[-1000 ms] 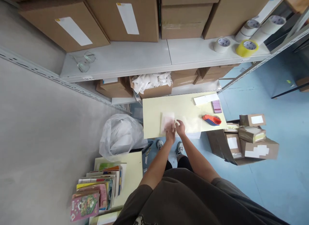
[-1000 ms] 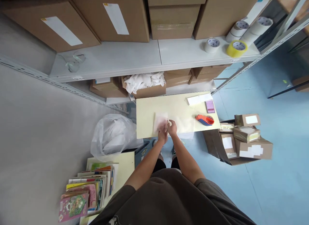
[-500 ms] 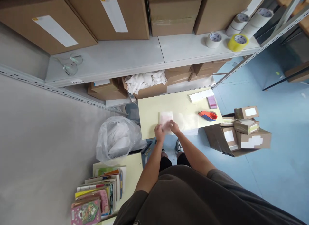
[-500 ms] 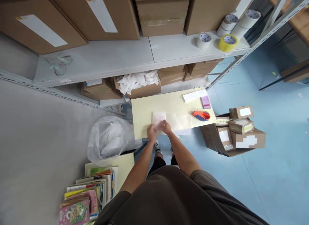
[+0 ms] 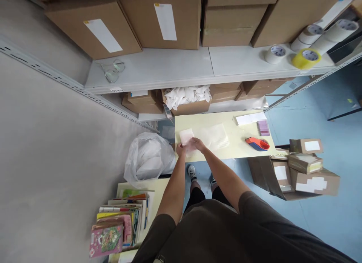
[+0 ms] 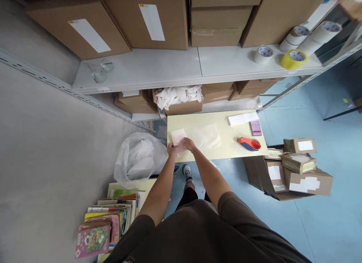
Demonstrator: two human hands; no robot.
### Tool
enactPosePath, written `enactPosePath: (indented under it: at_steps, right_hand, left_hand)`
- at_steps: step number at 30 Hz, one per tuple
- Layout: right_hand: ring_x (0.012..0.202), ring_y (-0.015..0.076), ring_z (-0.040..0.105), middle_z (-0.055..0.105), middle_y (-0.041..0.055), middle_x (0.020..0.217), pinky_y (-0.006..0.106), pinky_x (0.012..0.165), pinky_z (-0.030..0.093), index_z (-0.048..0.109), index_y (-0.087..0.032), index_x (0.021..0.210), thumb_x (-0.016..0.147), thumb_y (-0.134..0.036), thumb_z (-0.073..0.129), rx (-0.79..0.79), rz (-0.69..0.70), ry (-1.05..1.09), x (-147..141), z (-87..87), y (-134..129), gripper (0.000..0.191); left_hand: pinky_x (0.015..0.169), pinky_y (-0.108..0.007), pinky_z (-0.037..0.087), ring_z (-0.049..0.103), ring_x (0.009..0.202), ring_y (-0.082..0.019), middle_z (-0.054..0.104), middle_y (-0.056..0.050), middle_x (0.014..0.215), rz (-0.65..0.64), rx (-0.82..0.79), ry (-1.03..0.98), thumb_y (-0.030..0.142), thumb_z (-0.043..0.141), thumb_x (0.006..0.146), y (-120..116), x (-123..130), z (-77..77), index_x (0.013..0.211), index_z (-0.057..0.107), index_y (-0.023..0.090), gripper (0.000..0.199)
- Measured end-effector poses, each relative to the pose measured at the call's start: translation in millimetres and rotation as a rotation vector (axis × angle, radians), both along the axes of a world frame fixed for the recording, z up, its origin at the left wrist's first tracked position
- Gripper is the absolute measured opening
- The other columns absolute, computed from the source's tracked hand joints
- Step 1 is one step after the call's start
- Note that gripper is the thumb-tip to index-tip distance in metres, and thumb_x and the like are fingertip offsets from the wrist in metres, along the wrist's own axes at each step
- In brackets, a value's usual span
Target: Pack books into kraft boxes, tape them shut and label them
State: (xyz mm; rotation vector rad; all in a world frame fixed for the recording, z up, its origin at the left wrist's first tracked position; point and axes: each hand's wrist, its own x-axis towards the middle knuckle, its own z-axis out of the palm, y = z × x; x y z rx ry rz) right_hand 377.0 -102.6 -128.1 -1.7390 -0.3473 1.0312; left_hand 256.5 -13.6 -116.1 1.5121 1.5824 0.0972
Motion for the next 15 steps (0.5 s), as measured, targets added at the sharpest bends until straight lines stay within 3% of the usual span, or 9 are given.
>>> enactPosePath:
  at_steps: [4,8,12,15]
  right_hand:
    - [0.137,0.0326,0.061,0.070,0.0097,0.144,0.046,0.115,0.049,0.074,-0.027,0.135,0.085,-0.048,0.075,-0.064,-0.135,-0.035,7,9.7,-6,0.055]
    - [0.138,0.0319,0.060,0.067,0.0117,0.149,0.045,0.111,0.052,0.070,-0.024,0.140,0.090,-0.053,0.065,-0.011,-0.345,0.033,16,11.5,-47,0.058]
    - [0.138,0.0319,0.060,0.066,0.0114,0.150,0.045,0.107,0.054,0.068,-0.025,0.141,0.089,-0.058,0.062,-0.008,-0.453,0.030,25,4.2,-104,0.062]
    - [0.139,0.0323,0.060,0.066,0.0112,0.151,0.047,0.112,0.051,0.069,-0.024,0.141,0.088,-0.060,0.061,-0.033,-0.453,0.001,35,-3.0,-130,0.064]
  left_hand:
    - [0.074,-0.025,0.051,0.072,0.089,-0.019,0.076,-0.005,0.101,-0.082,0.168,-0.020,0.019,0.067,0.084,-11,10,18.1,0.114,0.066,0.022,0.030]
    - [0.086,-0.031,0.051,0.071,0.102,-0.024,0.074,-0.008,0.118,-0.300,0.257,0.011,0.019,0.069,0.086,-34,46,31.2,0.129,0.061,0.025,0.043]
    - [0.099,-0.037,0.050,0.065,0.120,-0.030,0.066,-0.014,0.137,-0.525,0.208,0.035,0.029,0.077,0.085,-66,87,23.3,0.131,0.064,0.023,0.049]
    - [0.115,-0.045,0.041,0.051,0.138,-0.037,0.061,-0.019,0.144,-0.678,0.229,0.034,0.029,0.080,0.082,-85,100,10.1,0.124,0.071,0.018,0.045]
